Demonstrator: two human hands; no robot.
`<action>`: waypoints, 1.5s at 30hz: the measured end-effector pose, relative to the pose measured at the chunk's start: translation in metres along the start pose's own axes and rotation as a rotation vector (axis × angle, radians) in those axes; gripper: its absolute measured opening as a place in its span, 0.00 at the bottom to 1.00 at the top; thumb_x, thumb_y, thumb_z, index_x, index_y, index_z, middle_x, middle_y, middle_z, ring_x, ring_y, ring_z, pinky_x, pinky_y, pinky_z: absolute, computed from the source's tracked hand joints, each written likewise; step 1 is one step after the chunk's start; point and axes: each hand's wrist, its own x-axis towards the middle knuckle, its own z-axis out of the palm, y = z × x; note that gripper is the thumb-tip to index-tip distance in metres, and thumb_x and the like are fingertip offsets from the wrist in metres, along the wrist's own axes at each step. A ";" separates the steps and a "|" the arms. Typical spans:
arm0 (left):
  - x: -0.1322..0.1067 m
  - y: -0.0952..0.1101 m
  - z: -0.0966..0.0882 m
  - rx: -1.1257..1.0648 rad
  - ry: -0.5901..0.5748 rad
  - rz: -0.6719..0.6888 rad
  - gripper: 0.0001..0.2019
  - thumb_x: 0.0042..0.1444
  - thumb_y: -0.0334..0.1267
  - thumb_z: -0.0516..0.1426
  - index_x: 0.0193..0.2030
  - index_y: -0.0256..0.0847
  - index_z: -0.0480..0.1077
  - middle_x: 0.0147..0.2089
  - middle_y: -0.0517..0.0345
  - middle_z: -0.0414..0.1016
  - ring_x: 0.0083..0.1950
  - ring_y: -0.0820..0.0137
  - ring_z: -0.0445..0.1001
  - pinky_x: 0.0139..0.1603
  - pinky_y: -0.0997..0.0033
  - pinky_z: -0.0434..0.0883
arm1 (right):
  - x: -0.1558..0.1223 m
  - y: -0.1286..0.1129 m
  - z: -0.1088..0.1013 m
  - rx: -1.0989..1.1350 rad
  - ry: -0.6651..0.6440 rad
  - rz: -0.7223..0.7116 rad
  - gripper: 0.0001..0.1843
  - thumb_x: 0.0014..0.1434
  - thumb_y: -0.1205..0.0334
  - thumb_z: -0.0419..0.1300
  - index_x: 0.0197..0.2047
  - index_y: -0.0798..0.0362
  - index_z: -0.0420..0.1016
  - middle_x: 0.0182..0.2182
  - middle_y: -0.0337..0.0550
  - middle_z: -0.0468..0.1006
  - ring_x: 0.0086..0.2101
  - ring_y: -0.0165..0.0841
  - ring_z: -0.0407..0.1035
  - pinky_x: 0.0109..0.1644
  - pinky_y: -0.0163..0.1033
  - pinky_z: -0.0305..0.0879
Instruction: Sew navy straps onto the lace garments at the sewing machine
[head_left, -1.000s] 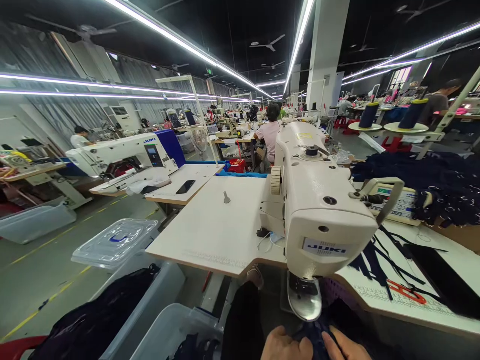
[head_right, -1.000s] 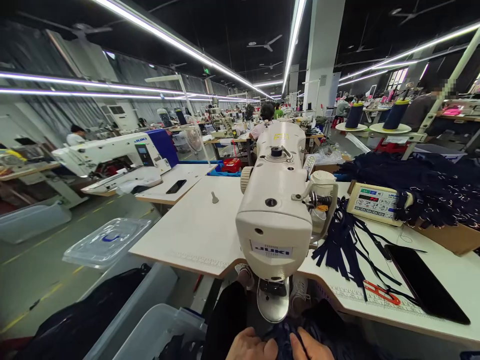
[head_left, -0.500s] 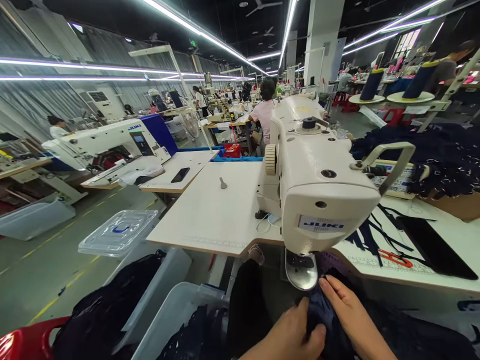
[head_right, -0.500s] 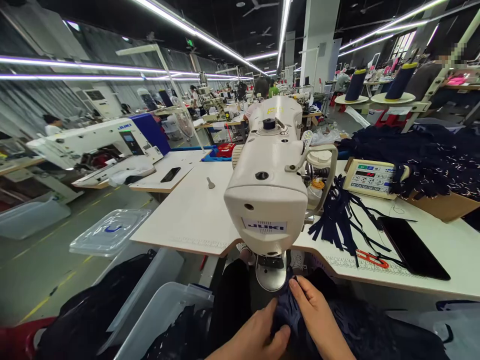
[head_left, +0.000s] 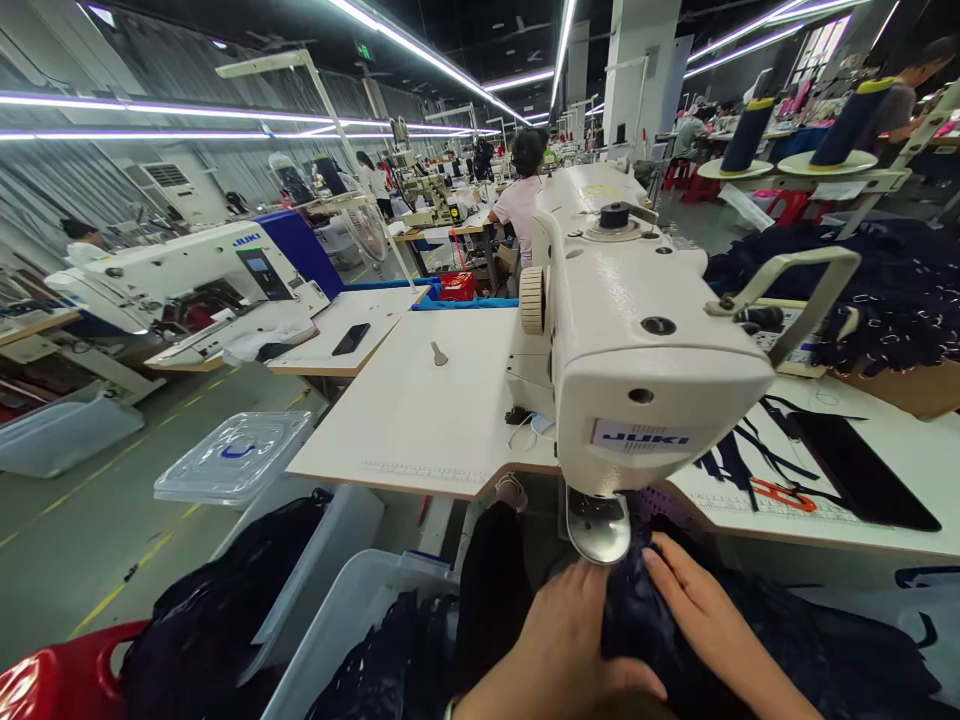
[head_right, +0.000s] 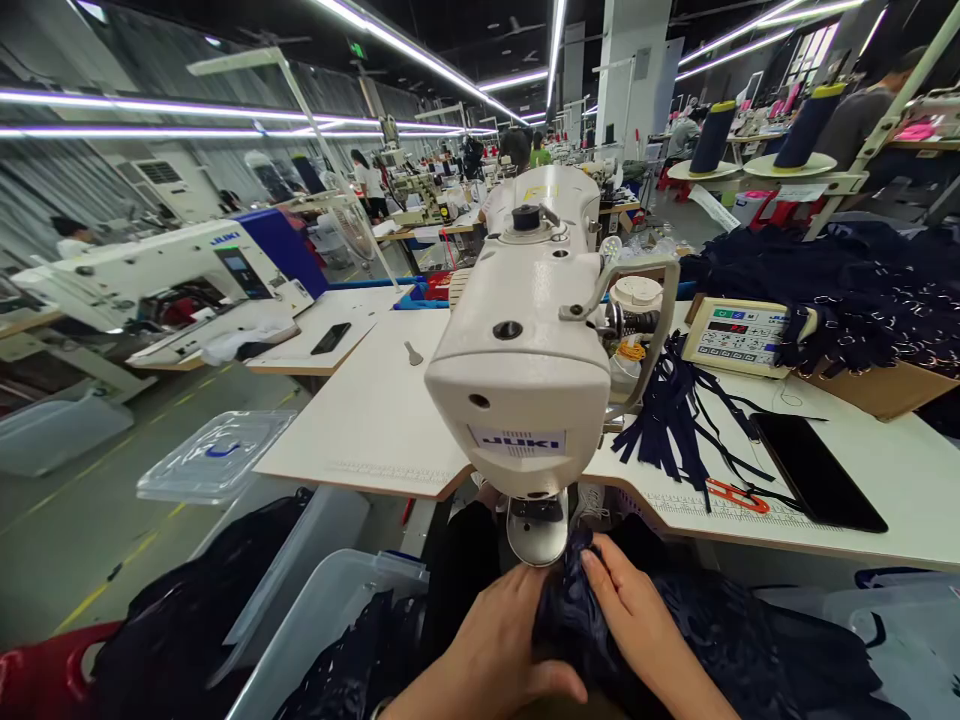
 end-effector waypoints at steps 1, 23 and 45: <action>-0.001 0.000 -0.009 -0.112 0.038 0.042 0.48 0.42 0.59 0.68 0.64 0.35 0.57 0.59 0.38 0.68 0.59 0.52 0.69 0.59 0.55 0.67 | 0.000 -0.008 -0.007 0.013 -0.065 0.018 0.19 0.67 0.49 0.48 0.39 0.51 0.75 0.31 0.42 0.79 0.33 0.36 0.74 0.37 0.34 0.70; 0.007 -0.003 -0.060 0.441 0.285 0.377 0.18 0.72 0.33 0.43 0.64 0.43 0.61 0.60 0.58 0.71 0.64 0.74 0.63 0.63 0.67 0.55 | 0.042 -0.052 -0.008 0.097 0.115 0.062 0.11 0.61 0.49 0.55 0.34 0.47 0.64 0.24 0.35 0.71 0.25 0.33 0.69 0.29 0.35 0.65; 0.016 0.017 -0.041 0.713 0.449 0.098 0.16 0.69 0.32 0.45 0.58 0.42 0.67 0.54 0.61 0.71 0.57 0.65 0.64 0.56 0.61 0.54 | 0.083 -0.030 -0.026 -0.264 0.088 -0.143 0.21 0.61 0.52 0.47 0.45 0.50 0.78 0.42 0.51 0.81 0.41 0.47 0.75 0.43 0.45 0.69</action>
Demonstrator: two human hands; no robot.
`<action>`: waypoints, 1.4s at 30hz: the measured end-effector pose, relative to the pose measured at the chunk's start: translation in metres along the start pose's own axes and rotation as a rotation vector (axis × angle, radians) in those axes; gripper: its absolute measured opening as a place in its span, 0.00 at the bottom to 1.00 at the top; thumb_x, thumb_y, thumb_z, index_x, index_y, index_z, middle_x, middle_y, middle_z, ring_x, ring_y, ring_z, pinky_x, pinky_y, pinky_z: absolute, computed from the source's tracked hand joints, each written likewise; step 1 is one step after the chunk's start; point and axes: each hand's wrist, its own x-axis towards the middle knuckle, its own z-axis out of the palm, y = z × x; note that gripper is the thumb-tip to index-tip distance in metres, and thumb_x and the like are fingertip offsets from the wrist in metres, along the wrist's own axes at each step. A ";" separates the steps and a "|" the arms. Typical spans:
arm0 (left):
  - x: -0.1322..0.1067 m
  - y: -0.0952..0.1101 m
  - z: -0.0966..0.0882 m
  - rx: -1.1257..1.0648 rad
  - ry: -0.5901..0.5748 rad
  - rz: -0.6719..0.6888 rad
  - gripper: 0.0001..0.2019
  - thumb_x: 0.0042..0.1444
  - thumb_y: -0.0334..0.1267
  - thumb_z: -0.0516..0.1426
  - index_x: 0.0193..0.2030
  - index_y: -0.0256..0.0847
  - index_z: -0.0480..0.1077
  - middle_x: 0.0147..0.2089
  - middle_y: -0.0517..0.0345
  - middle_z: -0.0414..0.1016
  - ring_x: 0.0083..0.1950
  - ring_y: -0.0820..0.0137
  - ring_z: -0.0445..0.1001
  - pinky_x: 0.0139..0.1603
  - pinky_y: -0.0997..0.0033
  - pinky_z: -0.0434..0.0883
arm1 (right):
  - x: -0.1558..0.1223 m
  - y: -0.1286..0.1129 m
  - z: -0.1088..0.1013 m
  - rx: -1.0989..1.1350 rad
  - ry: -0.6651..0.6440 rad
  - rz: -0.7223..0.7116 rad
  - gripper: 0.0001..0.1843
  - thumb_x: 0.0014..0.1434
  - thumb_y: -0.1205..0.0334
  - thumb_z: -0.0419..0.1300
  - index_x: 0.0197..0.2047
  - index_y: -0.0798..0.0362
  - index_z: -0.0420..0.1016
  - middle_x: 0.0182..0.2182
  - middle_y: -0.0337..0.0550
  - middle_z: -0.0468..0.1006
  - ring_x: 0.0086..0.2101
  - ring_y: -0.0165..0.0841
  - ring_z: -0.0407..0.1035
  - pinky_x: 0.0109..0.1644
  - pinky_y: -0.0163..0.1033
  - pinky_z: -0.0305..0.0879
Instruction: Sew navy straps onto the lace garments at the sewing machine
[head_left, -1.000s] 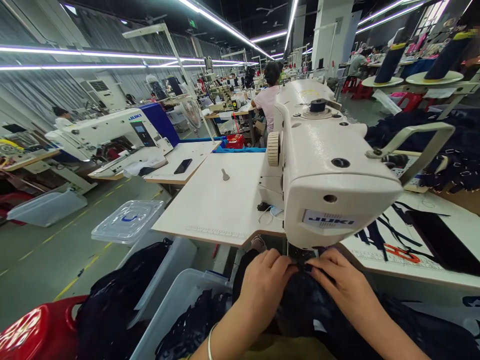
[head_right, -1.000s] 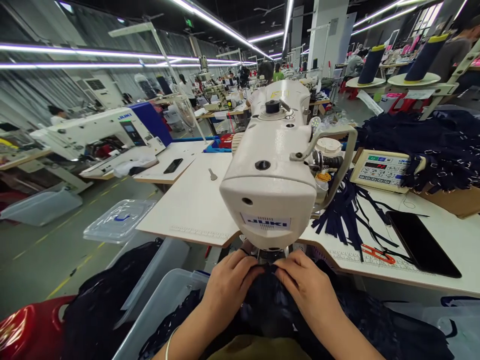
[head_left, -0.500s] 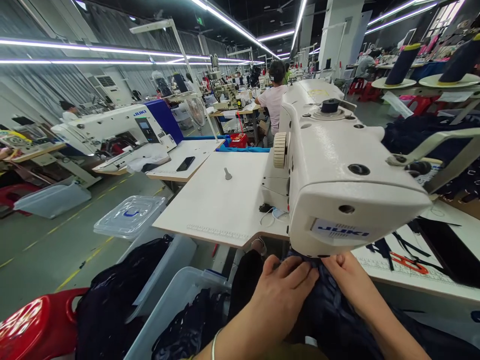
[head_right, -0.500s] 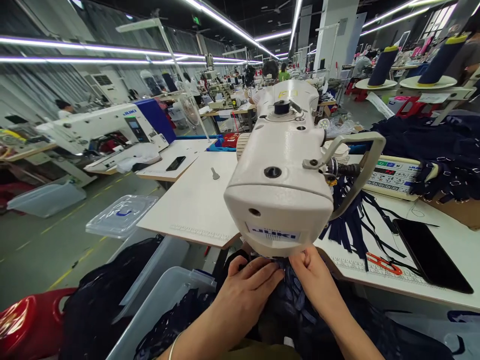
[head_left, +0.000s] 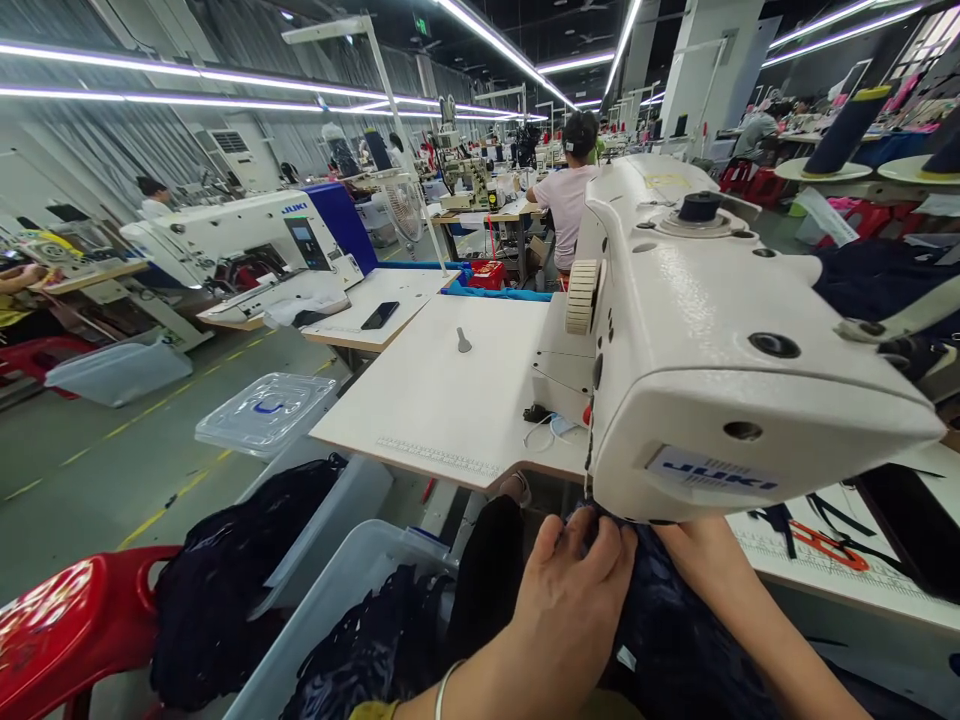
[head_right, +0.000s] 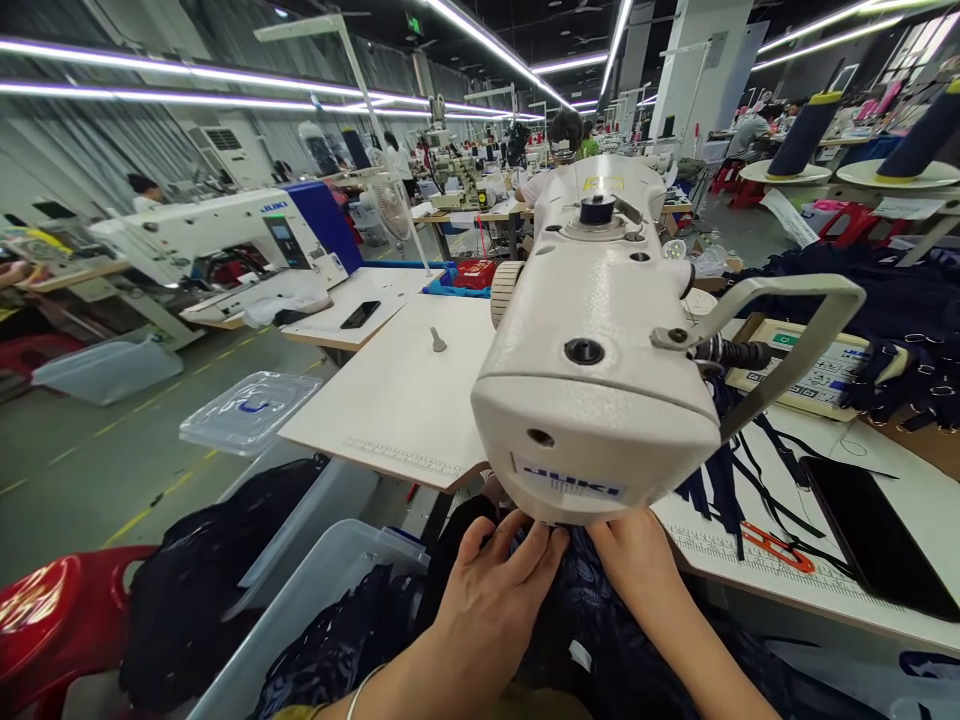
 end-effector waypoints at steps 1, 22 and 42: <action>0.000 0.001 0.000 0.005 -0.005 0.000 0.16 0.68 0.32 0.45 0.59 0.42 0.66 0.55 0.61 0.70 0.58 0.65 0.64 0.56 0.61 0.54 | 0.000 0.001 0.001 -0.014 0.006 -0.013 0.22 0.62 0.52 0.47 0.47 0.50 0.77 0.44 0.51 0.81 0.43 0.47 0.75 0.43 0.45 0.69; 0.002 0.007 0.001 0.104 0.090 -0.027 0.15 0.68 0.33 0.46 0.54 0.42 0.70 0.50 0.59 0.70 0.55 0.66 0.67 0.57 0.63 0.55 | 0.003 0.009 0.008 -0.152 0.047 -0.097 0.20 0.61 0.58 0.48 0.47 0.51 0.78 0.45 0.52 0.81 0.44 0.50 0.75 0.36 0.46 0.71; 0.002 -0.003 0.001 0.099 0.029 0.058 0.16 0.66 0.36 0.51 0.58 0.41 0.67 0.54 0.54 0.70 0.57 0.63 0.68 0.57 0.62 0.55 | 0.002 0.008 0.009 -0.130 0.080 -0.093 0.19 0.59 0.56 0.47 0.41 0.50 0.78 0.37 0.52 0.83 0.38 0.49 0.77 0.45 0.52 0.71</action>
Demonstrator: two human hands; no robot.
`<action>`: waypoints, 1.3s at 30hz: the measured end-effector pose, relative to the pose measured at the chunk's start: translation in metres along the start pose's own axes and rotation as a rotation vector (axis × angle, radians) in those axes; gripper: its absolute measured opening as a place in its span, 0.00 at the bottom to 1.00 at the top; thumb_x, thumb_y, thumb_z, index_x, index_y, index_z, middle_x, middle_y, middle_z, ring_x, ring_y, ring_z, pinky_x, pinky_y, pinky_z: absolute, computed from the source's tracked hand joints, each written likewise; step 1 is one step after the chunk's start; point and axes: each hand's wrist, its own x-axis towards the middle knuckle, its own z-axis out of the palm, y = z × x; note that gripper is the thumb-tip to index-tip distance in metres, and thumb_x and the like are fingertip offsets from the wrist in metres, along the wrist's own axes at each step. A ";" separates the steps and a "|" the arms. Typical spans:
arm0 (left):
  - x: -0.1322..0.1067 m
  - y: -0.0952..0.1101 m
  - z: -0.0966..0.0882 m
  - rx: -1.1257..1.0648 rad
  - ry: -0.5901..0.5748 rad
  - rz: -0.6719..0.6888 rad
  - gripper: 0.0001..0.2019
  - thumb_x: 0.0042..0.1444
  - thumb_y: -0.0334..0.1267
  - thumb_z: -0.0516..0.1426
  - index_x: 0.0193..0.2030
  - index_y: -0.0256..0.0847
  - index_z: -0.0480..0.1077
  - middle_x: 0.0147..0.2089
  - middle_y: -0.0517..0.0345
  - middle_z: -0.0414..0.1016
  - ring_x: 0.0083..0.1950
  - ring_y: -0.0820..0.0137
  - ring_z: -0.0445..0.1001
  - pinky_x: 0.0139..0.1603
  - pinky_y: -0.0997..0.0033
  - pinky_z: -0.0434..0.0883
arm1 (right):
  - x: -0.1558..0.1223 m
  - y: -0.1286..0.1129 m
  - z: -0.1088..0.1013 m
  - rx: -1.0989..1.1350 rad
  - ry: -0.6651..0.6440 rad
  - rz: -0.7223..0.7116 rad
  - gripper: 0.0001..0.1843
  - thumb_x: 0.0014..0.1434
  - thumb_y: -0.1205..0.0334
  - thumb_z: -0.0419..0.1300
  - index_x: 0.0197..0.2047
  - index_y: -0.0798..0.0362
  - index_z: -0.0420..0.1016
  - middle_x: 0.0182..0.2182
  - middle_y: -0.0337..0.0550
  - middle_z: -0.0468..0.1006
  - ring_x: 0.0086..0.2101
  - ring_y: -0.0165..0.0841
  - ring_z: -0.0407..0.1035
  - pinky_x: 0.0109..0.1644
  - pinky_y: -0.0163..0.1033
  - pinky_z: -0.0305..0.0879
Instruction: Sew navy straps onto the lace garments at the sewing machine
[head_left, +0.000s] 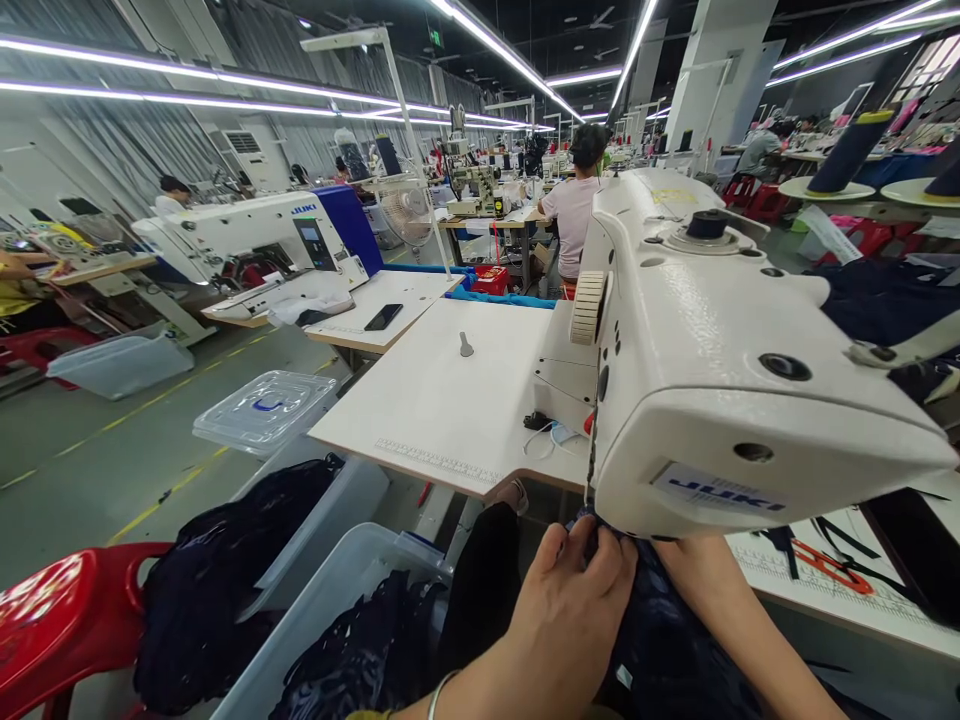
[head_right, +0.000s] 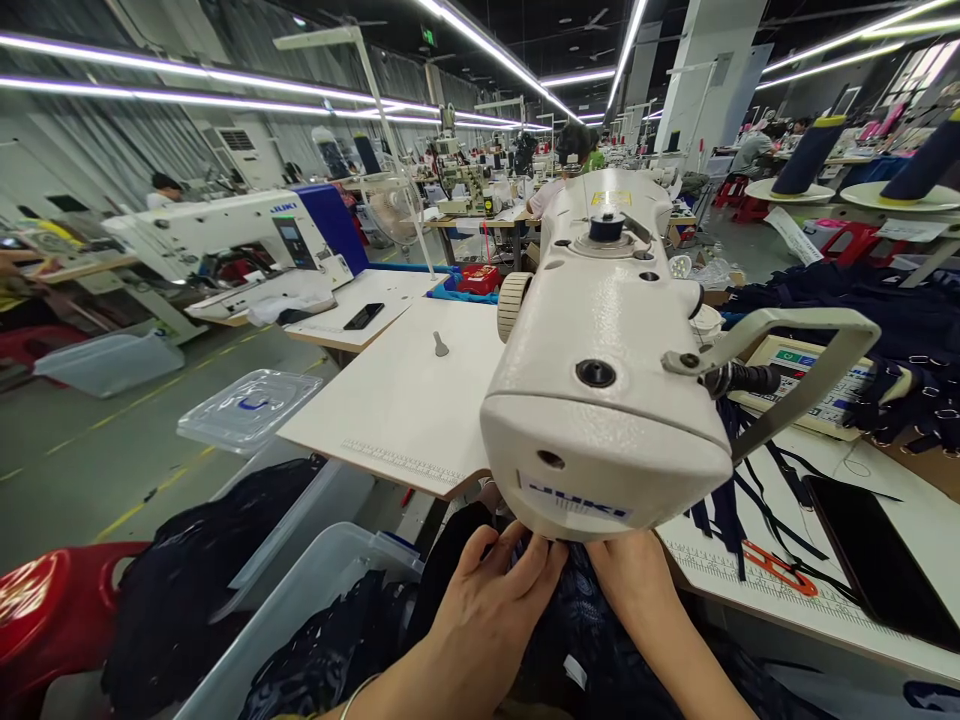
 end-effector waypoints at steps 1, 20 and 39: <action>0.000 0.000 0.000 0.000 -0.011 0.001 0.16 0.66 0.36 0.51 0.58 0.41 0.67 0.54 0.54 0.70 0.57 0.63 0.68 0.57 0.62 0.55 | 0.000 -0.001 0.000 -0.003 0.020 -0.018 0.19 0.59 0.56 0.47 0.41 0.51 0.78 0.39 0.53 0.82 0.41 0.50 0.76 0.47 0.52 0.71; -0.003 -0.005 -0.014 -0.182 -0.023 -0.023 0.25 0.67 0.52 0.49 0.62 0.36 0.63 0.57 0.55 0.71 0.59 0.59 0.66 0.61 0.60 0.49 | -0.002 0.001 0.001 -0.031 -0.022 -0.025 0.20 0.59 0.58 0.46 0.40 0.51 0.79 0.39 0.54 0.83 0.45 0.50 0.75 0.48 0.52 0.70; -0.009 -0.005 -0.008 -0.159 -0.014 0.072 0.18 0.69 0.37 0.45 0.62 0.41 0.64 0.62 0.60 0.67 0.60 0.67 0.62 0.59 0.66 0.55 | -0.025 -0.002 -0.017 0.399 -0.189 0.173 0.15 0.65 0.47 0.51 0.42 0.49 0.67 0.32 0.41 0.76 0.38 0.38 0.72 0.40 0.38 0.69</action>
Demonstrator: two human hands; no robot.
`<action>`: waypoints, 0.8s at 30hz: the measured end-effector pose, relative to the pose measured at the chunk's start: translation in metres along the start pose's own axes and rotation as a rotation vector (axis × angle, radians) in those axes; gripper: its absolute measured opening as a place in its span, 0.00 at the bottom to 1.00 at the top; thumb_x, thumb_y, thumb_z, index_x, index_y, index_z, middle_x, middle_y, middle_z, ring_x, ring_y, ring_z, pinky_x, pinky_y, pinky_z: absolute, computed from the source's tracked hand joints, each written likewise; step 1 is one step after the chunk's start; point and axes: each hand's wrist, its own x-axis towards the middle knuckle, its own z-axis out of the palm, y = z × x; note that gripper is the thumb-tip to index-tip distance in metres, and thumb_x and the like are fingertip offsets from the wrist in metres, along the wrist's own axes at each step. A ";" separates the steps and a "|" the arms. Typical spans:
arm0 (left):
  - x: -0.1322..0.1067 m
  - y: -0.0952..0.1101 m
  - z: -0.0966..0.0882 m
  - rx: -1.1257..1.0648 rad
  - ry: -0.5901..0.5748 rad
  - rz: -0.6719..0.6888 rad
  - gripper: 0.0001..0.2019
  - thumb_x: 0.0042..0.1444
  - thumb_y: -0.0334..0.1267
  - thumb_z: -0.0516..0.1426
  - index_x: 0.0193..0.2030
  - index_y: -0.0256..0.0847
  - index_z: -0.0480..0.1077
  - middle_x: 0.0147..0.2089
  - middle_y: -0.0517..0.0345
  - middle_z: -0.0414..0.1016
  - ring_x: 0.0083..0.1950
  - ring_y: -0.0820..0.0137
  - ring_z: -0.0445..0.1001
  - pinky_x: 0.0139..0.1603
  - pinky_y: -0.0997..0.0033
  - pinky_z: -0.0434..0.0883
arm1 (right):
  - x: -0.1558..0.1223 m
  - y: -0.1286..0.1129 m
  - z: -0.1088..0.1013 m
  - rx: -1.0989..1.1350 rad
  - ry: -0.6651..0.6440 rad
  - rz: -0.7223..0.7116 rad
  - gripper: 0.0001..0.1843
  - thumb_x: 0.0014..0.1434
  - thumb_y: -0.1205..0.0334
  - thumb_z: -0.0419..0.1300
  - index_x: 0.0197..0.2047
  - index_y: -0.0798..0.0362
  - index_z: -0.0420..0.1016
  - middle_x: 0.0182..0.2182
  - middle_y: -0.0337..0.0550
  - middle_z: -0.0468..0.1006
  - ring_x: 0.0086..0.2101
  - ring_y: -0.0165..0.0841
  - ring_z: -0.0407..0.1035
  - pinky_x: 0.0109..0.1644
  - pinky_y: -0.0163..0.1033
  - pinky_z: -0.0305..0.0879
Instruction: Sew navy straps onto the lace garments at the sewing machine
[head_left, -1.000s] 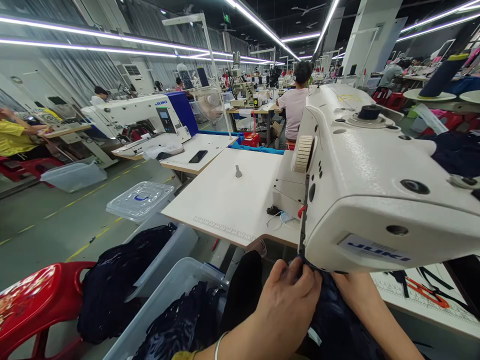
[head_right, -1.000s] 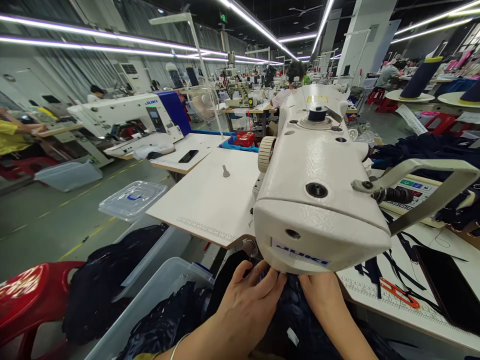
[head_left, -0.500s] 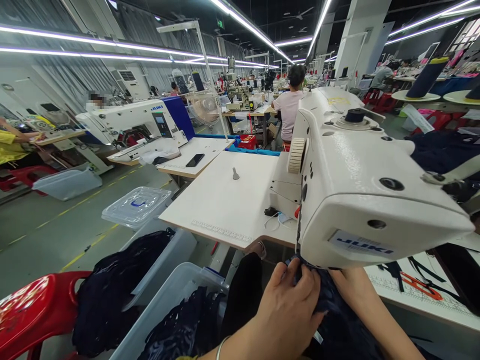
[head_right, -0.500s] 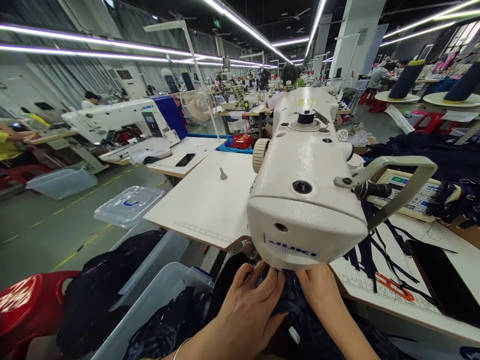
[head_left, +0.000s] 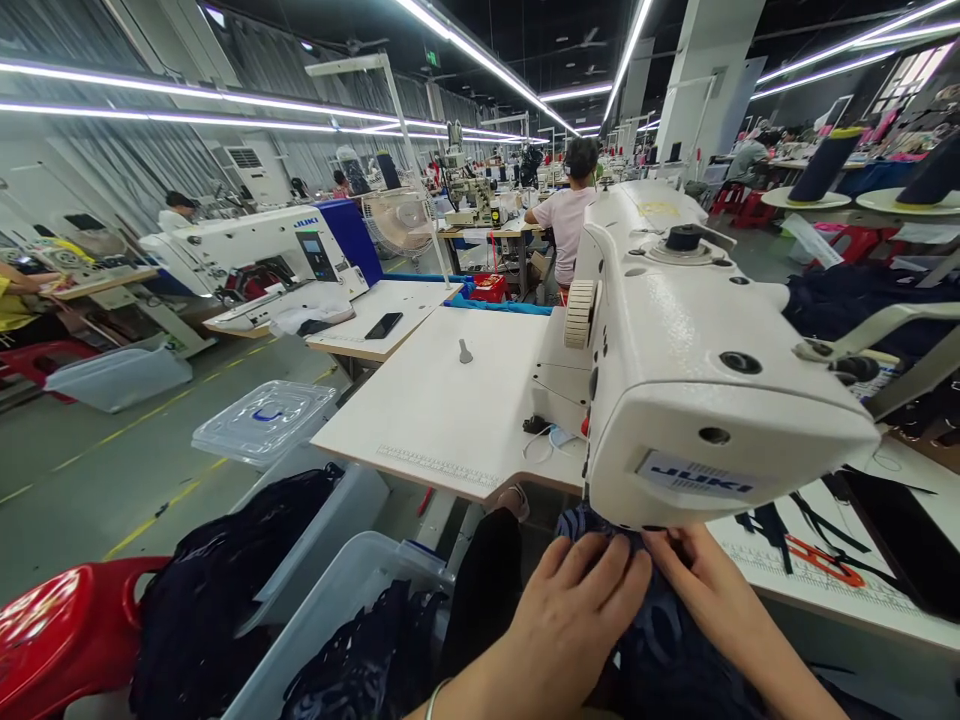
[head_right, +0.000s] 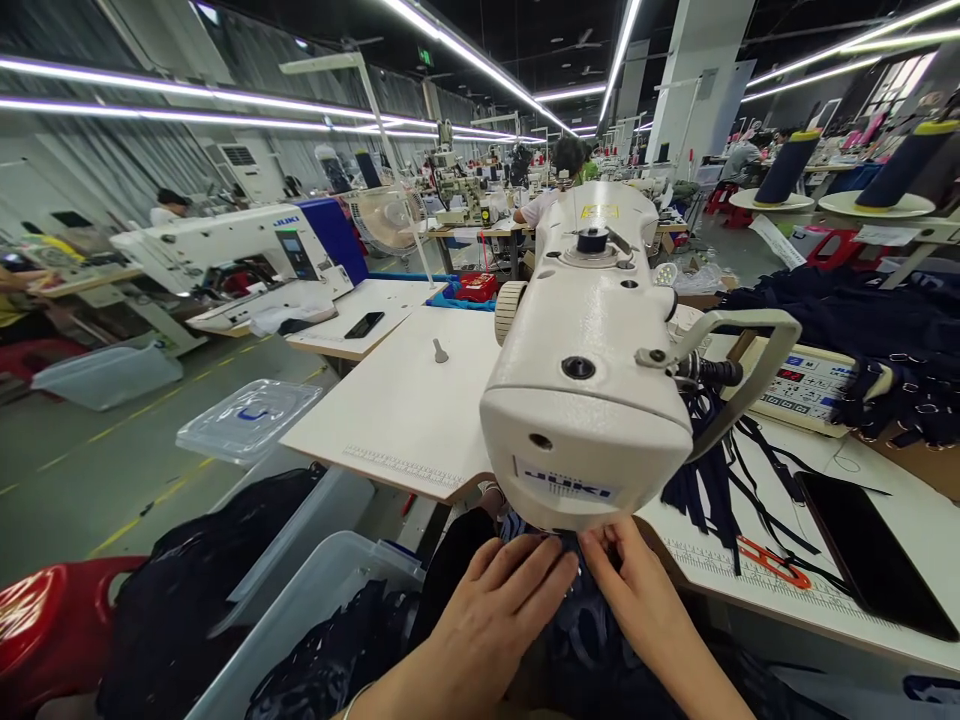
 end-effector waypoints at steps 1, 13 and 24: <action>-0.001 0.001 0.000 0.001 -0.001 0.026 0.18 0.69 0.38 0.45 0.62 0.42 0.64 0.62 0.61 0.67 0.59 0.68 0.62 0.59 0.67 0.56 | -0.001 0.001 0.001 0.005 0.001 0.013 0.15 0.65 0.47 0.50 0.43 0.49 0.67 0.33 0.42 0.76 0.37 0.38 0.73 0.39 0.38 0.69; -0.002 0.010 0.011 0.142 0.006 -0.054 0.20 0.68 0.43 0.48 0.63 0.38 0.65 0.62 0.58 0.67 0.61 0.67 0.60 0.58 0.66 0.57 | 0.009 -0.010 0.003 -0.164 0.109 0.084 0.17 0.61 0.47 0.52 0.43 0.51 0.70 0.26 0.43 0.77 0.28 0.40 0.71 0.30 0.38 0.63; 0.001 0.005 0.009 0.062 0.017 -0.057 0.18 0.68 0.41 0.48 0.61 0.39 0.66 0.60 0.61 0.69 0.60 0.69 0.62 0.59 0.66 0.55 | 0.008 -0.016 0.004 -0.216 0.145 0.013 0.14 0.61 0.51 0.51 0.37 0.50 0.73 0.23 0.42 0.76 0.32 0.42 0.73 0.34 0.40 0.65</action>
